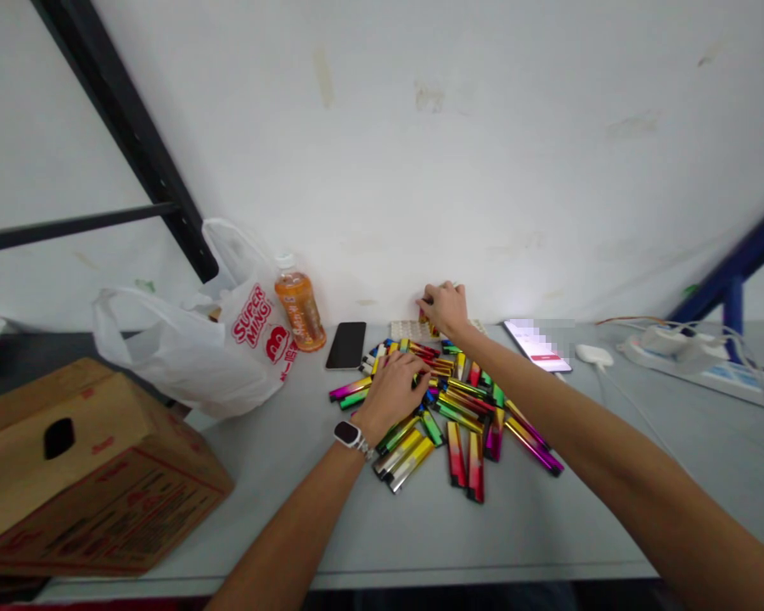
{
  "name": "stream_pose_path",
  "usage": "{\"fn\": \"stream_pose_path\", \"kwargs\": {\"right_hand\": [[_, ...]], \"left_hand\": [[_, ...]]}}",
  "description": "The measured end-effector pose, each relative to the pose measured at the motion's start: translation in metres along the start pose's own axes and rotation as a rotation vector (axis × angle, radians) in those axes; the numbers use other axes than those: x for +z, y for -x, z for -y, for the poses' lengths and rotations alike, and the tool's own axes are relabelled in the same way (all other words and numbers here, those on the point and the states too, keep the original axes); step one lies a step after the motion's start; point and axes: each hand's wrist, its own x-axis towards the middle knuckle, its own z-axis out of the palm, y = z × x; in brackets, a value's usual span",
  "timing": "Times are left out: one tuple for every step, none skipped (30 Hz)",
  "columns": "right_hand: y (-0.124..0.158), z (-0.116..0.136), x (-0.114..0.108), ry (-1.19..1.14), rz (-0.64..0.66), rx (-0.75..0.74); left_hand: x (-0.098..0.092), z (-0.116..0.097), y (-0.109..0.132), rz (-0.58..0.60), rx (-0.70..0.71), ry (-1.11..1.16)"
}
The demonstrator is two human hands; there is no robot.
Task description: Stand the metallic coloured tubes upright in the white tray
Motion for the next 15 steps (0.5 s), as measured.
{"fn": "stream_pose_path", "kwargs": {"right_hand": [[0.0, 0.0, -0.001, -0.003, 0.004, 0.002], [-0.001, 0.0, -0.002, -0.003, 0.007, 0.003], [-0.001, 0.0, -0.002, 0.0, 0.011, 0.003], [-0.001, 0.001, -0.002, 0.006, 0.016, 0.001], [-0.001, 0.001, -0.003, 0.016, 0.022, -0.004], [-0.001, 0.001, -0.003, 0.028, 0.023, -0.011], [-0.001, 0.002, -0.004, 0.042, 0.019, -0.021], [-0.001, 0.002, -0.005, 0.056, 0.008, -0.031], [0.0, 0.003, -0.006, 0.07, -0.009, -0.044], [0.001, 0.003, -0.008, 0.085, -0.027, -0.058], [0.002, 0.003, -0.009, 0.1, -0.043, -0.071], [0.003, 0.003, -0.01, 0.114, -0.051, -0.083], [0.004, 0.003, -0.012, 0.128, -0.052, -0.091], [0.005, 0.002, -0.013, 0.139, -0.047, -0.097], [0.006, 0.001, -0.014, 0.146, -0.039, -0.102]], "left_hand": [[0.0, 0.0, 0.0, 0.001, 0.0, -0.003], [0.0, 0.0, 0.0, 0.001, 0.0, -0.006], [0.001, 0.0, 0.0, 0.0, 0.0, -0.008], [0.001, 0.0, 0.0, 0.0, 0.0, -0.01], [0.001, 0.0, -0.001, 0.0, 0.0, -0.01], [0.001, 0.0, -0.001, 0.001, 0.0, -0.01], [0.001, 0.0, -0.001, 0.001, -0.001, -0.009], [0.001, 0.0, -0.001, 0.001, -0.001, -0.008], [0.002, 0.001, -0.001, -0.001, -0.001, -0.007], [0.002, 0.001, -0.001, -0.003, -0.001, -0.005], [0.003, 0.002, -0.001, -0.005, 0.0, -0.003], [0.003, 0.002, -0.001, -0.007, 0.001, -0.003], [0.003, 0.003, -0.001, -0.008, 0.003, -0.004], [0.003, 0.003, -0.001, -0.009, 0.004, -0.006], [0.003, 0.003, -0.001, -0.009, 0.007, -0.009]]}}
